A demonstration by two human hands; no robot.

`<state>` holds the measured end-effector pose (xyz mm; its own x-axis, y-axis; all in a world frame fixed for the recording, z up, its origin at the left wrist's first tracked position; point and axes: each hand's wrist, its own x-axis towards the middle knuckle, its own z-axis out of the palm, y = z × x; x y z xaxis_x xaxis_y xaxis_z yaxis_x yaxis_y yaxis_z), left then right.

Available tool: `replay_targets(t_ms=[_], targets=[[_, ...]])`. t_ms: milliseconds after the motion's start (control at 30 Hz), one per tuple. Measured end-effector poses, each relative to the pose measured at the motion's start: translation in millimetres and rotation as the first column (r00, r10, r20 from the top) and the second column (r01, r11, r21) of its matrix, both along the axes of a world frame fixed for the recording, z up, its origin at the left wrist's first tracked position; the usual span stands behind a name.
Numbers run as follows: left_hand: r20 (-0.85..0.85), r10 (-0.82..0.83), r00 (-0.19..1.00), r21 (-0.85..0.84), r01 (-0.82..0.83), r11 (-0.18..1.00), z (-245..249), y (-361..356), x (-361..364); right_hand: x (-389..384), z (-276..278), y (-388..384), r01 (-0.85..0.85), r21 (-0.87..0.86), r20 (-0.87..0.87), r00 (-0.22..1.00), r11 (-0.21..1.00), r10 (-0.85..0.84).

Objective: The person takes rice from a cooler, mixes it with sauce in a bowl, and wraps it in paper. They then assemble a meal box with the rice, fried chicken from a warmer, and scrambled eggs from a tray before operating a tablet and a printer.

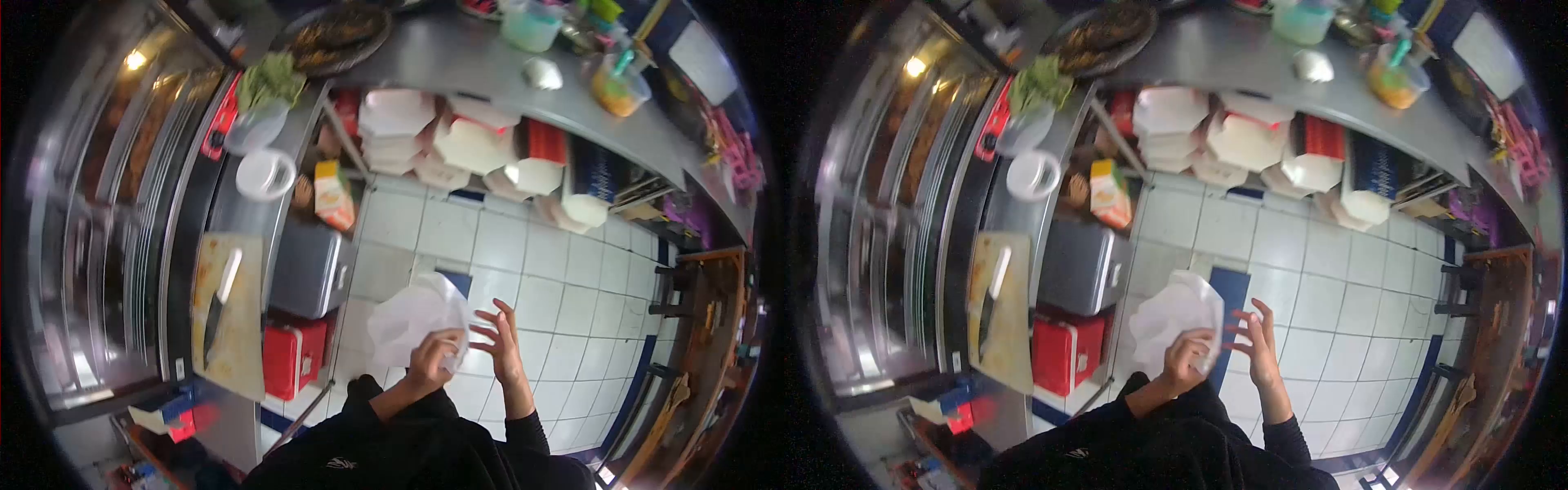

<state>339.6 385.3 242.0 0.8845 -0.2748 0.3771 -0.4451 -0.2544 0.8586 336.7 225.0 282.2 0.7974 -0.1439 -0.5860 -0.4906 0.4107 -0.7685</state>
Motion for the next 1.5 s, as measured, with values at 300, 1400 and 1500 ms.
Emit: replay_targets(t_ms=[300, 1400, 1500], targets=[[0.284, -0.413, 0.865, 0.193, 0.371, 0.909, 92.7, -133.0, 135.1, 122.9, 46.9, -132.7, 0.203, -0.308, 0.390, 0.918, 0.929, -0.071], [0.113, 0.218, 0.969, 0.126, -0.231, 0.965, 168.4, -357.8, 615.3, 563.9, -17.4, -425.3, -0.103, -0.990, -0.070, 0.950, 0.097, 0.303], [-0.188, -0.216, 0.958, 0.352, 0.271, 0.896, 161.1, -413.2, 608.2, 563.3, 5.0, -429.0, -0.243, -0.960, -0.182, 0.920, 0.140, 0.348]])
